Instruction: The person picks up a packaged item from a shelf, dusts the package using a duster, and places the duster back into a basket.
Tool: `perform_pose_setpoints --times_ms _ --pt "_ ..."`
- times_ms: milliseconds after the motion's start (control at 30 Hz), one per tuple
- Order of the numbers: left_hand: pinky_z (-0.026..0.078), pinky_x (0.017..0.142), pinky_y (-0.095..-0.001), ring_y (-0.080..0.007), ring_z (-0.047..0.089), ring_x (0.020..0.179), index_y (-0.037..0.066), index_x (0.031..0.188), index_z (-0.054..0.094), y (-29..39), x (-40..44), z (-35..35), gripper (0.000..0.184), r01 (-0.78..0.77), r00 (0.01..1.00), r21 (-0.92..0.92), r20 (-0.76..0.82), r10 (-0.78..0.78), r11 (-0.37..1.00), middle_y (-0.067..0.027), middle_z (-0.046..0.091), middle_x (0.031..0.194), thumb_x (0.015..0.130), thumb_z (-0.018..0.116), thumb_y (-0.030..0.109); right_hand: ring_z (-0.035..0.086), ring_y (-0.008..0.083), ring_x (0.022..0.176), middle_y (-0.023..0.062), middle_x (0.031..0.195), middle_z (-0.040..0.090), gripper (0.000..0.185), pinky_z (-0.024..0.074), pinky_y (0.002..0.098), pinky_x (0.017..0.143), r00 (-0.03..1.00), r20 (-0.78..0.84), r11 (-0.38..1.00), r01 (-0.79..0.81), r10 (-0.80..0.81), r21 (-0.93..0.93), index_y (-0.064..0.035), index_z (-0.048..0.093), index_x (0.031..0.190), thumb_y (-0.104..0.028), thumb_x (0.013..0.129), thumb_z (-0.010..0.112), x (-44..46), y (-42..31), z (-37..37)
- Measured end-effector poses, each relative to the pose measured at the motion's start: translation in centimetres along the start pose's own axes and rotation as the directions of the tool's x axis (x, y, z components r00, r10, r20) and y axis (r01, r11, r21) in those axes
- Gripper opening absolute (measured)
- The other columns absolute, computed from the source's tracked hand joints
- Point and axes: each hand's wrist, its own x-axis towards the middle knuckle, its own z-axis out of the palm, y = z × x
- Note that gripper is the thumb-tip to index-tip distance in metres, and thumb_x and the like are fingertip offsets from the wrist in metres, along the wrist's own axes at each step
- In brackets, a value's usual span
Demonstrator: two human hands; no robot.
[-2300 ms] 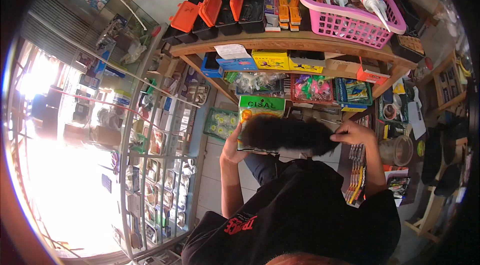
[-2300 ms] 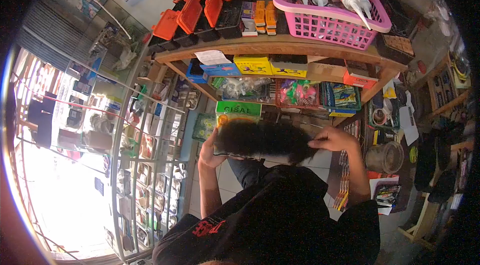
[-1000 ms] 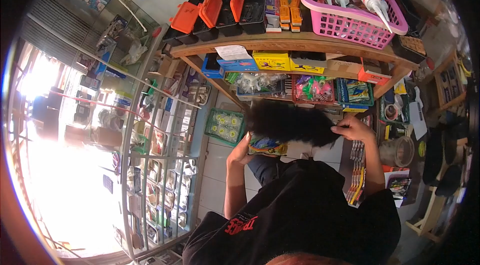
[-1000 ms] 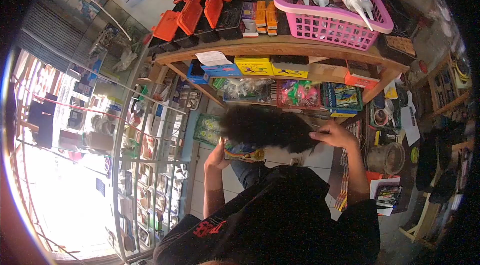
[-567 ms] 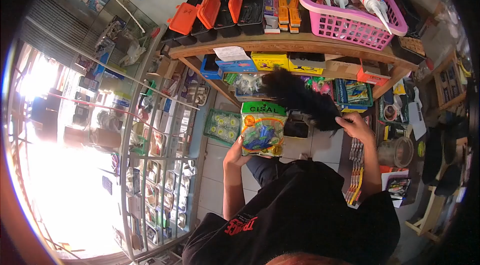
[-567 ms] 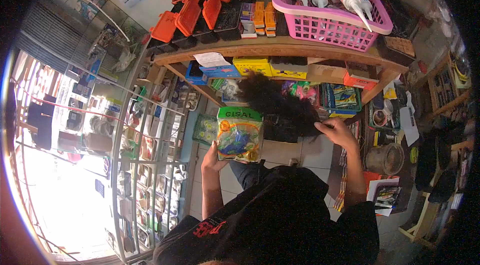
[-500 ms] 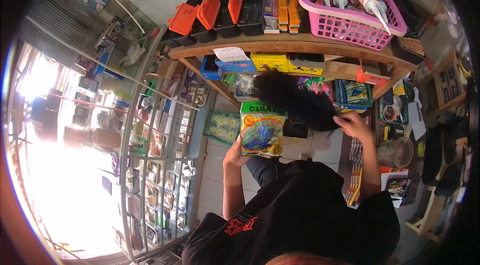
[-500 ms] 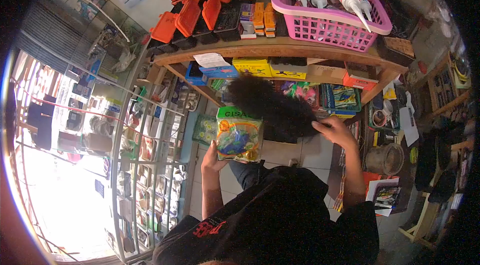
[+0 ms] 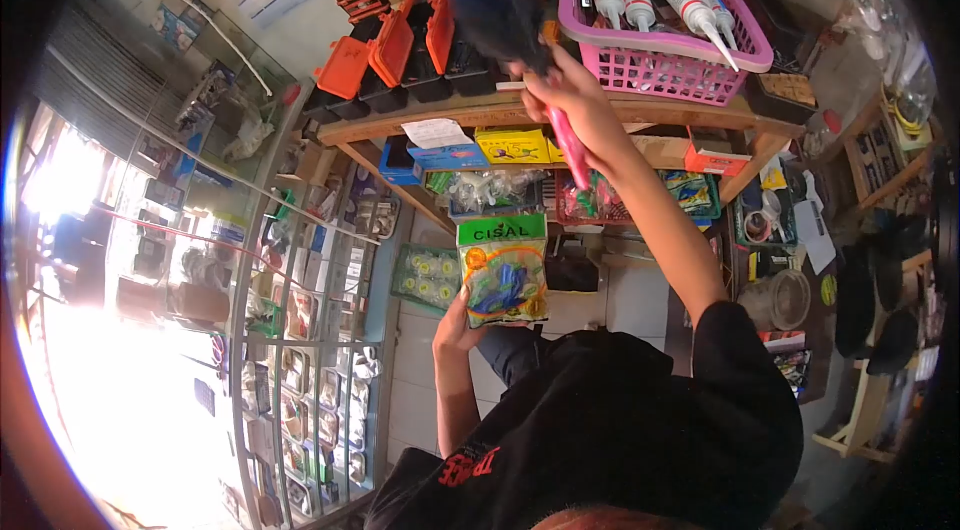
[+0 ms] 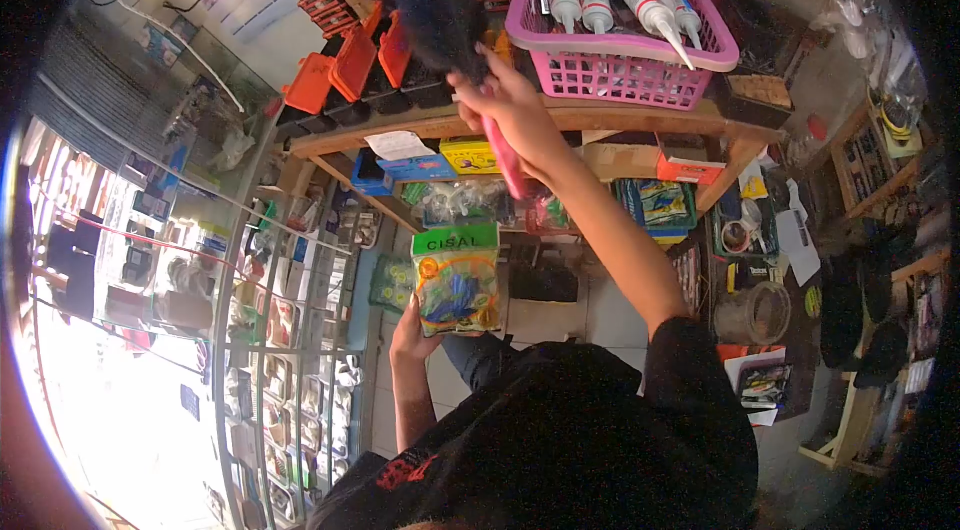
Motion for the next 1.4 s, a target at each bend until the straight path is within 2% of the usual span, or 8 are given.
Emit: perform_pose_setpoints --times_ms 400,533,667,700,800,1000,1267,1400 --pt "0.046 0.099 -0.0577 -0.0363 0.052 0.126 0.009 0.146 0.034 -1.1 -3.2 -2.6 0.060 -0.047 0.973 -0.026 -0.227 0.040 0.999 -0.0161 0.048 0.141 0.100 0.047 0.044 0.062 0.0106 0.070 0.0106 0.107 0.065 0.092 0.0487 0.0216 0.068 0.935 -0.320 0.942 0.042 -0.155 -0.333 0.0020 0.017 0.152 -0.029 0.087 0.073 7.6 -5.6 -3.1" --pt "0.045 0.100 -0.0577 -0.0372 0.051 0.125 0.008 0.146 0.034 -1.2 -2.2 -2.1 0.060 -0.008 0.963 -0.013 -0.271 0.004 1.000 -0.0168 0.048 0.141 0.100 0.048 0.042 0.063 0.0179 0.095 0.0171 0.121 0.061 0.101 0.0492 0.0270 0.083 0.937 -0.344 0.677 -0.212 -0.064 -0.705 0.0015 0.016 0.153 -0.044 0.083 0.074 7.7 -7.2 -7.3" --pt "0.044 0.101 -0.0600 -0.0380 0.048 0.128 0.007 0.148 0.030 -1.5 -0.5 -2.2 0.061 0.010 0.985 -0.060 -0.169 -0.020 0.998 -0.0178 0.044 0.144 0.100 0.050 0.038 0.043 0.0285 0.135 0.0259 0.146 0.041 0.099 0.0351 0.0345 0.108 0.924 -0.307 0.436 -0.185 -0.227 -0.881 0.0008 0.019 0.153 -0.050 0.084 0.070 7.1 -7.4 -9.1" --pt "0.043 0.102 -0.0611 -0.0385 0.047 0.129 0.006 0.149 0.028 -1.7 -0.1 -2.1 0.062 0.017 0.992 -0.079 -0.123 -0.027 0.997 -0.0183 0.042 0.146 0.100 0.050 0.037 0.008 0.0397 0.147 0.0394 0.152 0.014 0.106 0.0184 0.0386 0.116 0.953 -0.256 0.496 -0.147 -0.160 -0.856 0.0006 0.018 0.152 -0.063 0.081 0.066 6.4 -8.1 -9.4" --pt "0.043 0.103 -0.0566 -0.0355 0.048 0.129 0.009 0.147 0.033 -1.7 0.7 -0.9 0.060 0.032 0.991 -0.024 -0.130 -0.035 0.999 -0.0174 0.045 0.143 0.099 0.052 0.039 0.011 0.0395 0.147 0.0367 0.153 0.016 0.095 0.0183 0.0399 0.117 0.954 -0.116 0.448 0.021 -0.275 -0.894 -0.0016 0.025 0.151 -0.061 0.086 0.062 3.4 -9.1 -7.7" --pt "0.043 0.103 -0.0544 -0.0337 0.049 0.128 0.010 0.147 0.033 -2.2 1.7 1.3 0.065 0.116 0.992 -0.150 0.058 -0.108 0.982 -0.0141 0.048 0.141 0.095 0.059 0.040 0.055 0.0309 0.117 0.0197 0.126 0.057 0.053 0.0397 0.0416 0.103 0.748 0.078 0.418 0.450 -0.659 -0.789 0.0010 0.051 0.129 -0.015 0.084 0.072 -7.9 -7.3 -3.3" --pt "0.041 0.105 -0.0532 -0.0310 0.048 0.130 0.008 0.144 0.037 -3.9 2.5 5.2 0.051 -0.020 0.982 0.232 -0.177 0.063 0.972 -0.0123 0.049 0.141 0.099 0.051 0.030 0.044 0.0365 0.126 0.0222 0.134 0.044 0.075 0.0369 0.0465 0.105 0.994 -0.005 0.365 -0.045 0.110 -0.930 -0.0024 0.030 0.147 -0.040 0.093 0.064 -22.0 4.8 -6.5" --pt "0.039 0.108 -0.0486 -0.0296 0.048 0.129 0.008 0.143 0.039 -7.8 6.6 1.5 0.046 0.171 0.923 -0.276 -0.292 -0.252 0.946 -0.0120 0.050 0.140 0.103 0.046 0.029 0.050 0.0269 0.123 0.0153 0.138 0.047 0.071 0.0442 0.0427 0.099 0.823 -0.209 0.702 -0.562 0.529 -0.437 -0.0028 0.029 0.149 -0.039 0.097 0.060 -28.2 9.9 -9.2"
